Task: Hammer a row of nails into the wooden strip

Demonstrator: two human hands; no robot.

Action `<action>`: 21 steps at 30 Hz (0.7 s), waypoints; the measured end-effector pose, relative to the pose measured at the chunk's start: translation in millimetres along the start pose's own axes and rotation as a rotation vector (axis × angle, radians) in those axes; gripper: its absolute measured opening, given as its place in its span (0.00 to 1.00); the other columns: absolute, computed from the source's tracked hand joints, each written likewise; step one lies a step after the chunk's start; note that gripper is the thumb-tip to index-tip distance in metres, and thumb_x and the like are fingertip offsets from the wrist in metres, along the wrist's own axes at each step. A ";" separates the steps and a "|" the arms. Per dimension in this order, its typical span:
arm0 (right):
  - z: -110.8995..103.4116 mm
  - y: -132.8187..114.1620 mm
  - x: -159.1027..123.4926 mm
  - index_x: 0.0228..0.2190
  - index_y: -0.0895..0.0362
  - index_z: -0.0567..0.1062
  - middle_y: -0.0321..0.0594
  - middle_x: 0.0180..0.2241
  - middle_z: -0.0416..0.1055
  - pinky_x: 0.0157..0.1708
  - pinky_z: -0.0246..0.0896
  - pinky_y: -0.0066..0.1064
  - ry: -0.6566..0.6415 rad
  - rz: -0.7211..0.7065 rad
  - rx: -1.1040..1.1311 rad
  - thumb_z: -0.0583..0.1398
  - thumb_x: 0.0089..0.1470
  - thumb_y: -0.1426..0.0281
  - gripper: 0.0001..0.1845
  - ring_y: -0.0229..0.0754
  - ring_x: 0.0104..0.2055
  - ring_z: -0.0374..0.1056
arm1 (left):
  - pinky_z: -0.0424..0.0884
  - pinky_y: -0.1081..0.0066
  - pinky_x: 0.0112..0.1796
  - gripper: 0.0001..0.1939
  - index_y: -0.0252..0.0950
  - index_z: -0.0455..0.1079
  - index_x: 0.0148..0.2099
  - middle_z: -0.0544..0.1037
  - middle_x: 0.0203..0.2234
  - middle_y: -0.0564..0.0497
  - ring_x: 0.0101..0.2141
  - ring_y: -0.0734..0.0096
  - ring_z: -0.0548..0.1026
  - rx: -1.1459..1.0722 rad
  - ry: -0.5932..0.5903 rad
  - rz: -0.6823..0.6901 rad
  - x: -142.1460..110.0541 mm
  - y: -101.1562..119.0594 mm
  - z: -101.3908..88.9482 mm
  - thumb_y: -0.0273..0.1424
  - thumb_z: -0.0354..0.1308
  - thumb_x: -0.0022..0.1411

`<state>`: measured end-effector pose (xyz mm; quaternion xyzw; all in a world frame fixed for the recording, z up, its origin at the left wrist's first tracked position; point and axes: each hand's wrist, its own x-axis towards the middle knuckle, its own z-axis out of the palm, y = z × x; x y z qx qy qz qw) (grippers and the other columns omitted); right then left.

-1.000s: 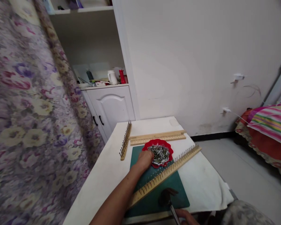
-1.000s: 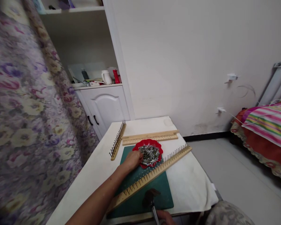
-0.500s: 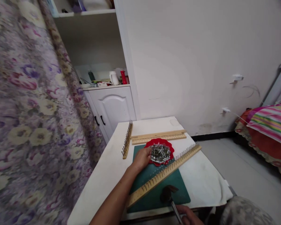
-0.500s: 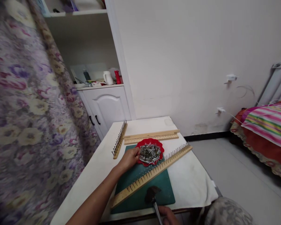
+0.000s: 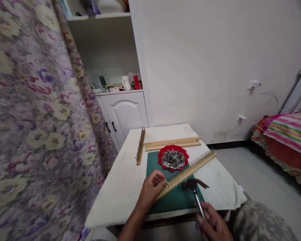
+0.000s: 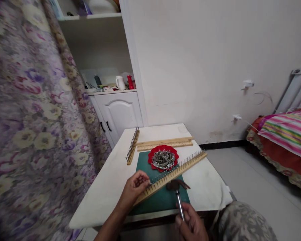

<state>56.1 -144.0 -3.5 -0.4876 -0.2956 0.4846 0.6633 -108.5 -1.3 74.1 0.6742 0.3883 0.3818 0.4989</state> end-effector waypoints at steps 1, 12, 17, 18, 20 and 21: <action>3.1 -6.9 1.1 0.37 0.54 0.69 0.31 0.21 0.69 0.09 0.42 0.19 -0.013 -0.024 -0.010 0.65 0.42 0.54 0.24 0.26 0.10 0.48 | 0.62 0.77 0.29 0.10 0.35 0.64 0.32 0.67 0.23 0.55 0.26 0.75 0.66 -0.033 -0.033 -0.023 -7.1 -0.7 5.6 0.36 0.59 0.51; 21.2 -16.2 -1.7 0.38 0.56 0.67 0.27 0.23 0.65 0.09 0.44 0.17 -0.089 -0.040 -0.041 0.65 0.46 0.59 0.21 0.23 0.10 0.50 | 0.63 0.75 0.31 0.02 0.34 0.68 0.31 0.70 0.24 0.53 0.27 0.74 0.67 0.061 -0.181 0.117 -41.8 -11.3 31.4 0.28 0.56 0.53; 20.3 -12.8 -6.5 0.39 0.55 0.67 0.28 0.24 0.66 0.09 0.46 0.18 -0.079 -0.031 -0.019 0.66 0.45 0.59 0.22 0.24 0.10 0.50 | 0.63 0.76 0.30 0.09 0.34 0.68 0.33 0.72 0.24 0.53 0.27 0.75 0.68 -0.258 -0.210 -0.029 -47.3 -15.2 38.7 0.31 0.62 0.49; 20.2 -12.2 -6.6 0.40 0.55 0.67 0.28 0.24 0.66 0.09 0.47 0.18 -0.073 -0.030 -0.006 0.66 0.45 0.59 0.23 0.24 0.11 0.51 | 0.63 0.76 0.30 0.12 0.34 0.68 0.33 0.72 0.24 0.53 0.26 0.76 0.68 -0.345 -0.219 -0.075 -48.7 -17.3 41.5 0.31 0.64 0.47; 20.1 -11.2 -6.6 0.40 0.53 0.67 0.27 0.25 0.66 0.09 0.47 0.18 -0.065 -0.032 0.021 0.66 0.44 0.59 0.23 0.24 0.10 0.51 | 0.63 0.76 0.29 0.13 0.33 0.68 0.32 0.73 0.22 0.54 0.25 0.76 0.69 -0.465 -0.234 -0.152 -51.9 -22.9 47.6 0.32 0.66 0.44; 20.0 -10.8 -6.5 0.40 0.53 0.67 0.27 0.25 0.66 0.09 0.47 0.18 -0.065 -0.035 0.030 0.66 0.44 0.60 0.23 0.24 0.10 0.51 | 0.63 0.75 0.29 0.13 0.33 0.69 0.31 0.73 0.21 0.54 0.24 0.76 0.69 -0.503 -0.233 -0.171 -53.6 -25.9 50.6 0.33 0.67 0.44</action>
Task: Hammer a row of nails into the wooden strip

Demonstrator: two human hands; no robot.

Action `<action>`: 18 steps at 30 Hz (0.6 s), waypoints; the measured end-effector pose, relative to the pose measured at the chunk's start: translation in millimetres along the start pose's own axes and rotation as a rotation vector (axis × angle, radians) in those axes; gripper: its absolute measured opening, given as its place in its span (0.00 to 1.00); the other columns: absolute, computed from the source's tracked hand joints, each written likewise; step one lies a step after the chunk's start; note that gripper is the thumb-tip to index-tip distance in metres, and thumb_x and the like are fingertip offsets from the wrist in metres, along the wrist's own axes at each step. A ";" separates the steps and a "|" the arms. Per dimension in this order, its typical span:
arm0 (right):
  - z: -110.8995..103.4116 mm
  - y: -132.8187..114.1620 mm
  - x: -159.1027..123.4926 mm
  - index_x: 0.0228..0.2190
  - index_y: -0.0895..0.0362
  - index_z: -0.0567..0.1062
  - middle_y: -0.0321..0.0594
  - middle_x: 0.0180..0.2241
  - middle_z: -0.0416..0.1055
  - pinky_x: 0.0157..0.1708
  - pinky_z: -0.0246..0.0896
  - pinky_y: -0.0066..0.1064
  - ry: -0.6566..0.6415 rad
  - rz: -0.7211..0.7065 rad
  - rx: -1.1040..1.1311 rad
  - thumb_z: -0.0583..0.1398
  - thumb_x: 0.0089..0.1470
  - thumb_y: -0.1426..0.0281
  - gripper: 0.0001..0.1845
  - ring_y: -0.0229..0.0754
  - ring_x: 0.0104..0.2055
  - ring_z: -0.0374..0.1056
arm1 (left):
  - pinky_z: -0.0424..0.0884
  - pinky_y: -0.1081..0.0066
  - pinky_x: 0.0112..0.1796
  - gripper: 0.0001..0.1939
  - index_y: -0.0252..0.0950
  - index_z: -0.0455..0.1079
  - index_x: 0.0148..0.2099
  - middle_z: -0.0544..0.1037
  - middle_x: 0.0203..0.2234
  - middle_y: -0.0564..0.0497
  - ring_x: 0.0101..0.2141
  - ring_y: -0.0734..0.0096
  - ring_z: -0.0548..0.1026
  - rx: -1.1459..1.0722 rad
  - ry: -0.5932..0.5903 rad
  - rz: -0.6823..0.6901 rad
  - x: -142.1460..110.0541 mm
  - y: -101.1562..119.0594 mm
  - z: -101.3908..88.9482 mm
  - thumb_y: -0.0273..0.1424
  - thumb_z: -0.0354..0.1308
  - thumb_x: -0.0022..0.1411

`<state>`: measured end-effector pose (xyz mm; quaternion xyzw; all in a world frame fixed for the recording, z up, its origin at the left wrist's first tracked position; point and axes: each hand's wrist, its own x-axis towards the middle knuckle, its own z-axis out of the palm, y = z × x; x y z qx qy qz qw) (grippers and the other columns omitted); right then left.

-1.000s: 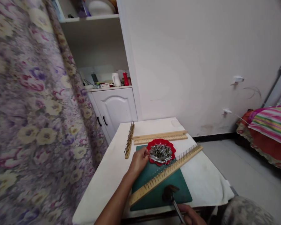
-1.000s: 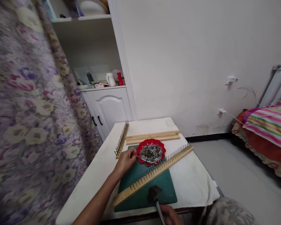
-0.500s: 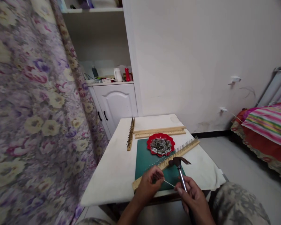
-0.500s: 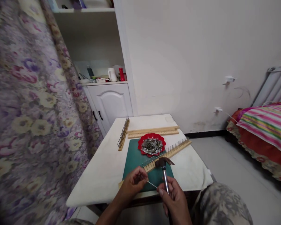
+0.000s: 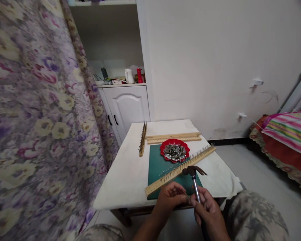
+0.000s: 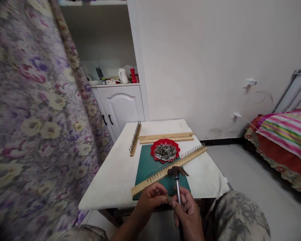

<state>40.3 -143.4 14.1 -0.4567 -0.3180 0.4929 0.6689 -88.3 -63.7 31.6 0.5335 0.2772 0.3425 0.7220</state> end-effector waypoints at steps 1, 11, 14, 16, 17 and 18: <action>0.0 0.4 0.1 0.40 0.53 0.67 0.27 0.25 0.66 0.09 0.47 0.18 -0.002 -0.003 0.003 0.66 0.45 0.60 0.22 0.24 0.11 0.51 | 0.64 0.75 0.30 0.12 0.32 0.69 0.29 0.73 0.21 0.54 0.23 0.76 0.69 -0.028 0.006 -0.001 -0.5 -4.0 1.1 0.33 0.67 0.44; 1.1 6.6 -4.6 0.41 0.55 0.67 0.28 0.25 0.66 0.10 0.48 0.16 -0.058 0.003 -0.029 0.65 0.47 0.59 0.21 0.23 0.11 0.51 | 0.63 0.76 0.26 0.11 0.31 0.71 0.29 0.73 0.18 0.54 0.21 0.78 0.68 -0.084 0.068 -0.003 -3.7 -16.5 2.7 0.32 0.67 0.45; 5.8 5.8 -7.6 0.40 0.55 0.68 0.28 0.24 0.66 0.10 0.47 0.16 -0.040 -0.007 -0.031 0.65 0.47 0.59 0.21 0.23 0.11 0.51 | 0.63 0.76 0.26 0.11 0.31 0.71 0.26 0.72 0.16 0.54 0.20 0.78 0.68 -0.085 0.072 -0.016 -3.6 -20.5 4.8 0.33 0.67 0.44; 9.0 4.8 -9.2 0.40 0.55 0.68 0.28 0.23 0.66 0.09 0.46 0.15 -0.006 -0.016 -0.029 0.65 0.46 0.59 0.21 0.22 0.11 0.50 | 0.64 0.76 0.26 0.11 0.31 0.71 0.25 0.72 0.16 0.54 0.20 0.77 0.68 -0.071 0.075 -0.022 -3.0 -20.5 4.2 0.34 0.67 0.43; 9.9 4.4 -9.9 0.39 0.55 0.68 0.27 0.23 0.65 0.09 0.45 0.15 0.016 -0.020 -0.033 0.65 0.46 0.58 0.21 0.22 0.11 0.49 | 0.64 0.75 0.26 0.12 0.31 0.71 0.25 0.72 0.16 0.54 0.20 0.77 0.68 -0.054 0.083 -0.017 -2.7 -18.8 2.0 0.34 0.67 0.43; 10.1 4.1 -10.5 0.39 0.55 0.68 0.27 0.23 0.65 0.09 0.45 0.15 0.035 -0.023 -0.041 0.65 0.46 0.58 0.21 0.22 0.10 0.49 | 0.64 0.75 0.26 0.12 0.31 0.71 0.25 0.72 0.16 0.54 0.20 0.77 0.68 -0.028 0.099 -0.006 -2.4 -15.6 -2.0 0.35 0.66 0.43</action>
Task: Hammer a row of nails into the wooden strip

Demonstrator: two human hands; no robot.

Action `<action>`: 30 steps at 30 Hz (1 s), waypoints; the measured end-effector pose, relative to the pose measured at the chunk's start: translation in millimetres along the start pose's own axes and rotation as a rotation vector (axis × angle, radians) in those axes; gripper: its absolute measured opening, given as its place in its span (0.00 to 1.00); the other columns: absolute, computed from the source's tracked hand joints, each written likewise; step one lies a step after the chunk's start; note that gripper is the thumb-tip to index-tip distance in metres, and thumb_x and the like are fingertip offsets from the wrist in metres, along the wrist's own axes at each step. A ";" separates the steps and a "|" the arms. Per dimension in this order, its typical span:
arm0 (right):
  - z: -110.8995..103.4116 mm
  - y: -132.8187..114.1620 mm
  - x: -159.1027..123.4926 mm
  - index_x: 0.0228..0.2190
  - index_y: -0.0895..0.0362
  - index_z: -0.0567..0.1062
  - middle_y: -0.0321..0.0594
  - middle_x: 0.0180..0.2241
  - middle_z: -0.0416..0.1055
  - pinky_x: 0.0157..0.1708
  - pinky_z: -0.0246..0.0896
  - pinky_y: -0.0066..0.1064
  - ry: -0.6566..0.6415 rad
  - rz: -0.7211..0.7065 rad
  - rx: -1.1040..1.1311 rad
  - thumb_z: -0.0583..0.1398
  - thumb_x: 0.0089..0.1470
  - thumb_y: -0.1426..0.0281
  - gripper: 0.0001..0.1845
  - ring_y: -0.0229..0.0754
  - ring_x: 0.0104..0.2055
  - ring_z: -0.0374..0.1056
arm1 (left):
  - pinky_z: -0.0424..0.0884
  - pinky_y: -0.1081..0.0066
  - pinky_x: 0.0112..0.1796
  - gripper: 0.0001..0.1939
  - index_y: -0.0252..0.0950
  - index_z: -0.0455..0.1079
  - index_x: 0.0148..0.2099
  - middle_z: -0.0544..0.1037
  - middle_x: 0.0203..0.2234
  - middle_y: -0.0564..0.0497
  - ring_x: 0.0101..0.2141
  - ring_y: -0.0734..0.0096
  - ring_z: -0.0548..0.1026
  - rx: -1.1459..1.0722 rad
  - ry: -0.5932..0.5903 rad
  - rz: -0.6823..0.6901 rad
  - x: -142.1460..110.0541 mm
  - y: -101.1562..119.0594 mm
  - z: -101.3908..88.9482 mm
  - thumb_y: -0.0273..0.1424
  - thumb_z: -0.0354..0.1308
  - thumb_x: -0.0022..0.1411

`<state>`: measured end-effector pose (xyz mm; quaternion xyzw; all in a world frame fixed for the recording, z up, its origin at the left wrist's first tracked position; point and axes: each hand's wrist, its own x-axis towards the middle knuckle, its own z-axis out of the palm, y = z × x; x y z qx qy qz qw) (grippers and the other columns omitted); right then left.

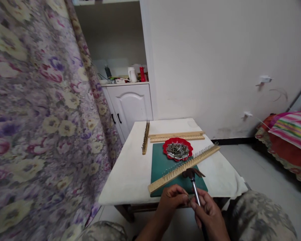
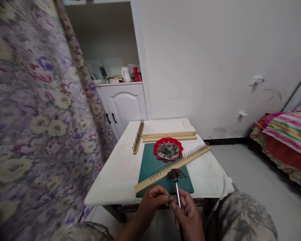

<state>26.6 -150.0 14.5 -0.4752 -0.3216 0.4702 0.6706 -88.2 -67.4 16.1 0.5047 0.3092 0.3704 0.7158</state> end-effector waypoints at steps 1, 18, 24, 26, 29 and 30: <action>-0.5 -0.2 -0.5 0.39 0.55 0.68 0.27 0.23 0.64 0.09 0.46 0.15 0.015 -0.002 -0.011 0.65 0.46 0.58 0.21 0.22 0.11 0.49 | 0.64 0.75 0.27 0.12 0.32 0.71 0.25 0.72 0.17 0.54 0.20 0.76 0.68 0.032 0.026 0.024 0.7 4.7 -5.9 0.35 0.66 0.44; -8.0 11.4 -5.1 0.40 0.55 0.68 0.31 0.22 0.68 0.09 0.47 0.18 0.014 0.037 -0.146 0.63 0.46 0.56 0.22 0.26 0.12 0.50 | 0.62 0.75 0.31 0.09 0.34 0.72 0.28 0.73 0.25 0.53 0.29 0.71 0.69 0.725 0.456 0.286 14.1 14.0 -78.9 0.34 0.56 0.54; -10.9 11.5 -3.2 0.40 0.55 0.69 0.31 0.22 0.68 0.08 0.47 0.18 -0.001 0.032 -0.128 0.63 0.45 0.56 0.22 0.27 0.12 0.50 | 0.61 0.75 0.30 0.09 0.35 0.71 0.28 0.71 0.24 0.53 0.28 0.71 0.68 0.801 0.440 0.287 15.6 11.0 -81.6 0.34 0.54 0.55; -11.5 11.6 -2.5 0.40 0.55 0.69 0.31 0.22 0.68 0.09 0.47 0.18 -0.001 0.037 -0.133 0.64 0.45 0.56 0.22 0.26 0.12 0.50 | 0.61 0.75 0.30 0.09 0.35 0.71 0.28 0.71 0.24 0.53 0.28 0.71 0.68 0.813 0.440 0.283 15.1 11.6 -81.1 0.33 0.54 0.55; -12.8 12.2 -2.2 0.40 0.55 0.69 0.31 0.23 0.68 0.09 0.45 0.17 -0.005 0.045 -0.130 0.64 0.45 0.56 0.23 0.25 0.11 0.49 | 0.61 0.75 0.30 0.09 0.35 0.71 0.28 0.71 0.24 0.54 0.28 0.71 0.68 0.829 0.440 0.282 14.5 12.1 -80.8 0.33 0.54 0.55; -13.2 12.6 -2.2 0.40 0.55 0.69 0.31 0.23 0.68 0.09 0.45 0.17 -0.003 0.048 -0.128 0.64 0.45 0.56 0.23 0.25 0.11 0.48 | 0.61 0.75 0.30 0.09 0.35 0.71 0.28 0.71 0.24 0.54 0.28 0.71 0.68 0.831 0.437 0.285 14.4 12.2 -80.9 0.33 0.53 0.55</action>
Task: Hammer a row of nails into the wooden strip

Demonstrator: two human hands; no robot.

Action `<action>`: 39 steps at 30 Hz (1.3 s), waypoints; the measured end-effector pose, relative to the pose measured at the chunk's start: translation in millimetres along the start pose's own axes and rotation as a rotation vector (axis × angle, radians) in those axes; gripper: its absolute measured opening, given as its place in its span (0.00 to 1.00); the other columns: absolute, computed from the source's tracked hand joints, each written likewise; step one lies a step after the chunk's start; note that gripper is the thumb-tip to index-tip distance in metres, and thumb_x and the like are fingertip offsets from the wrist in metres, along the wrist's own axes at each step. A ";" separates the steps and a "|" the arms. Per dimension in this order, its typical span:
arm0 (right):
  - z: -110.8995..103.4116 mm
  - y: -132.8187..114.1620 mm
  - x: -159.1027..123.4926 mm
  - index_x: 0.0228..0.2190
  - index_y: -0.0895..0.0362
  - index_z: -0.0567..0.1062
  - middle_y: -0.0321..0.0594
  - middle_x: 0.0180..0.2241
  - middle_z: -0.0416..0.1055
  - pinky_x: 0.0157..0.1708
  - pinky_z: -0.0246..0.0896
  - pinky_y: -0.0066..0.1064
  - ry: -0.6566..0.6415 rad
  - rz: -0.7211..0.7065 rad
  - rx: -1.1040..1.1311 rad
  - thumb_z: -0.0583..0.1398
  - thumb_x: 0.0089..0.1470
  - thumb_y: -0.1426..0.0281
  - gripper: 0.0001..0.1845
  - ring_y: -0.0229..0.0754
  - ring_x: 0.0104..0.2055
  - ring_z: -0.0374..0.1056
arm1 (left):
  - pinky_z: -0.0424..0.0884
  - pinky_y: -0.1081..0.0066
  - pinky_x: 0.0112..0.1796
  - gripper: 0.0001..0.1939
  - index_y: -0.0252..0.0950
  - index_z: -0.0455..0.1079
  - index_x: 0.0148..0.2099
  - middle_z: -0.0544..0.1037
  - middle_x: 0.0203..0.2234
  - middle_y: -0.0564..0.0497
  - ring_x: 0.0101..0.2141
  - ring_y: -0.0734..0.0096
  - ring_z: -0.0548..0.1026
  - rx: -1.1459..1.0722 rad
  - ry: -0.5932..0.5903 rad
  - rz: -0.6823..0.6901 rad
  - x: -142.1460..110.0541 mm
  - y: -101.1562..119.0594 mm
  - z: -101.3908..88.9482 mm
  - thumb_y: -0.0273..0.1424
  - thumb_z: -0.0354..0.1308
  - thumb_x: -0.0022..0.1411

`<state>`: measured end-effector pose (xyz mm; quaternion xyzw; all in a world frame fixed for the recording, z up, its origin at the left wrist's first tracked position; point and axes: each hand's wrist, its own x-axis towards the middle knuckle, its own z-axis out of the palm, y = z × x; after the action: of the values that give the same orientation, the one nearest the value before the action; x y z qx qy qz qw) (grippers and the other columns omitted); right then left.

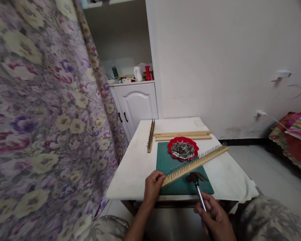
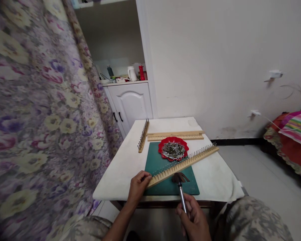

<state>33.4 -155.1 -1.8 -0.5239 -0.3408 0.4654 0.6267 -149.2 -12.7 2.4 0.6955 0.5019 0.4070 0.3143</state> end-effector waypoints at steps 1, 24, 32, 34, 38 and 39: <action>-0.3 0.5 0.0 0.40 0.55 0.69 0.30 0.23 0.68 0.09 0.45 0.17 0.003 0.002 0.001 0.64 0.45 0.56 0.22 0.25 0.11 0.48 | 0.61 0.75 0.30 0.09 0.35 0.71 0.28 0.71 0.24 0.54 0.28 0.71 0.68 0.000 0.000 0.005 0.0 -0.1 -0.1 0.33 0.53 0.55; 15.8 -37.3 8.7 0.41 0.56 0.68 0.31 0.24 0.68 0.10 0.46 0.18 -0.265 0.045 -0.077 0.60 0.50 0.59 0.18 0.28 0.13 0.51 | 0.63 0.73 0.32 0.09 0.36 0.68 0.28 0.70 0.27 0.51 0.31 0.69 0.70 0.020 -0.003 0.095 -3.3 1.2 1.3 0.32 0.51 0.57; 48.3 -48.1 30.2 0.43 0.56 0.66 0.28 0.23 0.67 0.11 0.47 0.19 -0.436 0.015 -0.185 0.55 0.54 0.65 0.15 0.26 0.11 0.52 | 0.62 0.75 0.30 0.08 0.36 0.68 0.27 0.68 0.25 0.53 0.29 0.71 0.69 -0.001 -0.002 0.104 -4.2 -2.9 4.4 0.31 0.52 0.57; 52.7 -46.1 32.9 0.43 0.56 0.66 0.28 0.23 0.67 0.10 0.47 0.19 -0.443 -0.001 -0.200 0.55 0.54 0.66 0.14 0.26 0.11 0.53 | 0.62 0.76 0.29 0.09 0.36 0.66 0.26 0.67 0.24 0.54 0.28 0.72 0.68 -0.009 0.007 0.103 -4.5 -3.5 5.1 0.30 0.51 0.57; 57.2 -42.5 34.9 0.43 0.56 0.66 0.28 0.24 0.68 0.10 0.48 0.19 -0.446 -0.013 -0.210 0.55 0.53 0.67 0.14 0.27 0.11 0.53 | 0.60 0.76 0.29 0.08 0.35 0.64 0.24 0.65 0.23 0.54 0.28 0.73 0.67 0.001 0.018 0.094 -4.8 -5.7 6.4 0.29 0.52 0.55; 57.9 -41.5 35.1 0.43 0.56 0.66 0.29 0.24 0.68 0.10 0.49 0.20 -0.441 -0.019 -0.215 0.55 0.53 0.68 0.15 0.27 0.11 0.54 | 0.60 0.76 0.29 0.08 0.35 0.64 0.24 0.65 0.23 0.55 0.28 0.73 0.66 0.008 0.018 0.091 -4.7 -6.3 6.7 0.29 0.52 0.55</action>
<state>1.6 -103.2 49.1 -0.4703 -0.5217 0.5238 0.4820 -146.9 -15.5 -7.2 0.7152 0.4742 0.4249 0.2881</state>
